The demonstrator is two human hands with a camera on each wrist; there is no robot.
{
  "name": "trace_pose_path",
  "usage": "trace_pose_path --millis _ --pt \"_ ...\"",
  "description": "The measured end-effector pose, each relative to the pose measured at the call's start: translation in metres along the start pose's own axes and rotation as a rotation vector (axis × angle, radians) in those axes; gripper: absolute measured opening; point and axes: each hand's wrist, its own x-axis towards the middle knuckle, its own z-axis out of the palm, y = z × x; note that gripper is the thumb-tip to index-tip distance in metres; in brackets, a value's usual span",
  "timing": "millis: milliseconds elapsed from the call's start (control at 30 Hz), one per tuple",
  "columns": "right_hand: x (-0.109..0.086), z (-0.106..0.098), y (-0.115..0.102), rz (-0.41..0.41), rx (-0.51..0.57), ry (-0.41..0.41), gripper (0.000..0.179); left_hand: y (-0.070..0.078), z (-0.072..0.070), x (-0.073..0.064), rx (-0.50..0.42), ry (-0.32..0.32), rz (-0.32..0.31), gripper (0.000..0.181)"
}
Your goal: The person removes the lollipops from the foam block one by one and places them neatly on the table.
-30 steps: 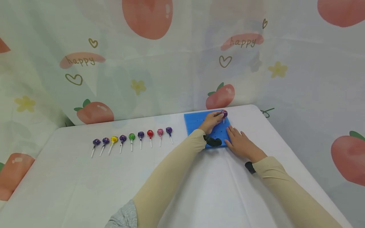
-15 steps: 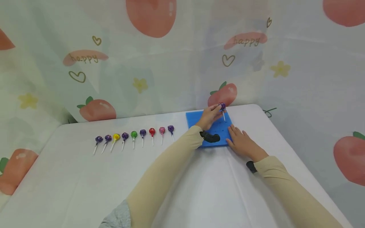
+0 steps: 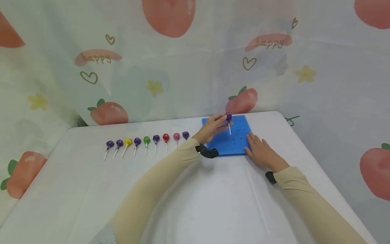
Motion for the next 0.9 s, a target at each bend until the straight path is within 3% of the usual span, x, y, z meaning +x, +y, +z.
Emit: trace_pose_path --millis 467,900 --pt "0.001 -0.002 -0.002 -0.008 0.016 -0.006 0.066 0.026 -0.061 -0.073 0.108 0.079 -0.04 0.04" --pt "0.0 -0.003 -0.004 0.001 0.024 -0.019 0.068 0.062 -0.12 -0.133 0.18 0.257 0.016 0.042"
